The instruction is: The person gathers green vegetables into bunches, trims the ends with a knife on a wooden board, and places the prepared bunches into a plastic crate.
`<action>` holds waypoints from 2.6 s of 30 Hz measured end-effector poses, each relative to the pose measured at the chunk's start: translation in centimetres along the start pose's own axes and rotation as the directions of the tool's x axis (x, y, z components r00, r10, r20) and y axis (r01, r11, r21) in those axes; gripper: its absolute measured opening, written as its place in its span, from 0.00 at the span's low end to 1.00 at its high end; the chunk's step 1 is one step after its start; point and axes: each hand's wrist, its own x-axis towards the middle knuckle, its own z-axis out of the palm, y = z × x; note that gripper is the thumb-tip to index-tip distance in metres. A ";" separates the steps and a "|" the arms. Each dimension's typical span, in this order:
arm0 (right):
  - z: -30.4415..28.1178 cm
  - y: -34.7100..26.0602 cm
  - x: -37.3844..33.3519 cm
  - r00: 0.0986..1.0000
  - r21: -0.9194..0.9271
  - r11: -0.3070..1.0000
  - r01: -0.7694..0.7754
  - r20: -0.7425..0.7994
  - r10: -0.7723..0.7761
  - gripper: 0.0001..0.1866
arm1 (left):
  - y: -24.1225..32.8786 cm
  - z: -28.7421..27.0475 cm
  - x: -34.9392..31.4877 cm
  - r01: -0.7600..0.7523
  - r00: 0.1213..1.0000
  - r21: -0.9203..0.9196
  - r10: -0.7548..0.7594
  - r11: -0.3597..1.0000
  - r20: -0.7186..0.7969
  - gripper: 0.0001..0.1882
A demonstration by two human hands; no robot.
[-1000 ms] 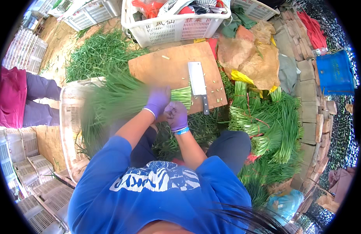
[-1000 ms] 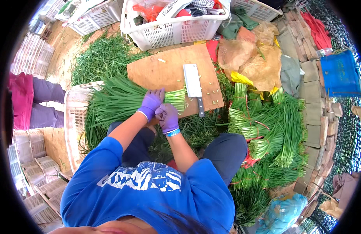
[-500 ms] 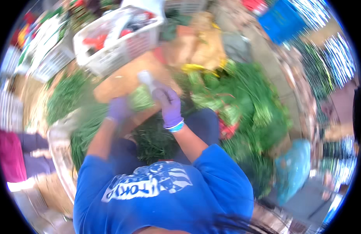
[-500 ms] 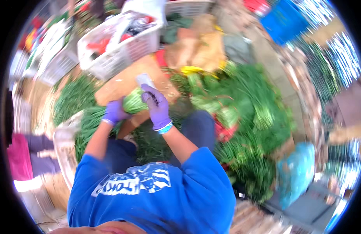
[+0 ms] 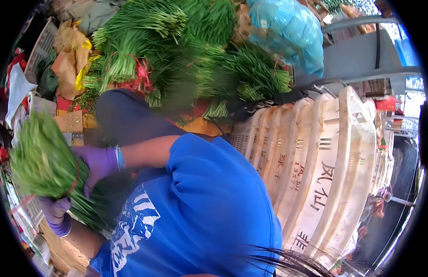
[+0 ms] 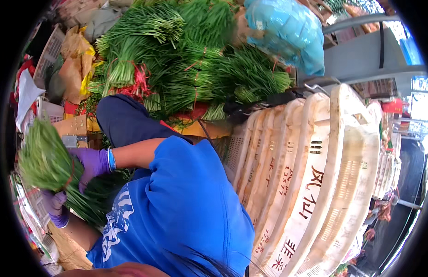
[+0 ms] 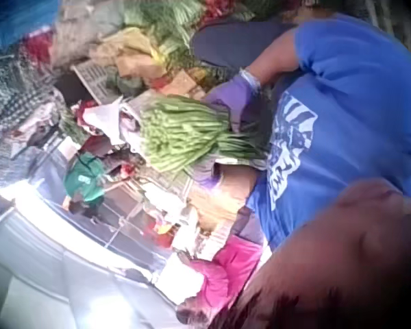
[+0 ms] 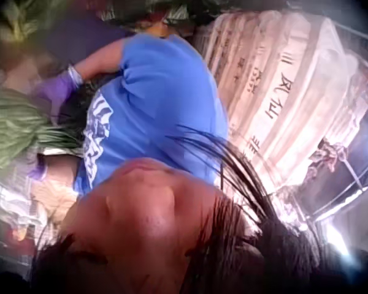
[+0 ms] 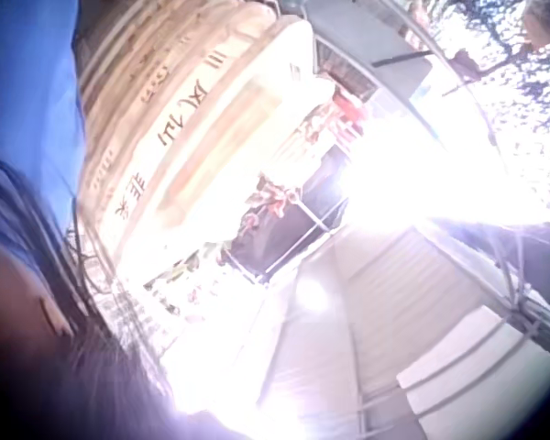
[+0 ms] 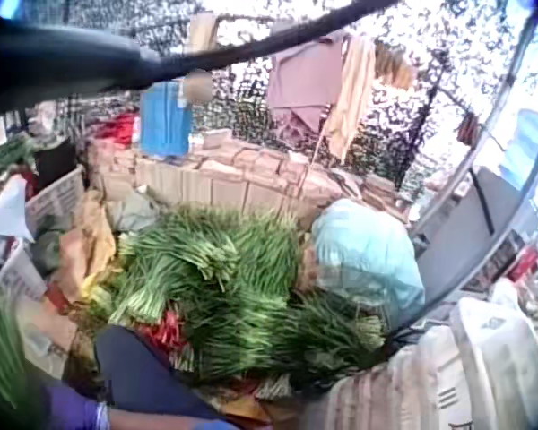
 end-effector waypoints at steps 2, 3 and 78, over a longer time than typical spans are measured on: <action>-1.6 -2.2 1.1 0.969 0.281 0.959 -0.025 -0.229 0.092 0.61 | 3.6 3.3 2.3 0.095 0.994 -0.223 -0.081 0.970 0.069 0.49; -3.5 -4.5 0.5 0.930 0.457 0.887 -0.066 -0.294 0.220 0.60 | 6.2 6.1 3.3 0.237 0.971 -0.392 -0.212 0.889 0.107 0.49; -50.1 -14.3 -27.8 -0.159 -0.306 -0.795 -0.523 -0.882 0.444 0.16 | -3.7 9.1 -8.8 0.881 0.449 0.062 -0.871 0.469 0.197 0.18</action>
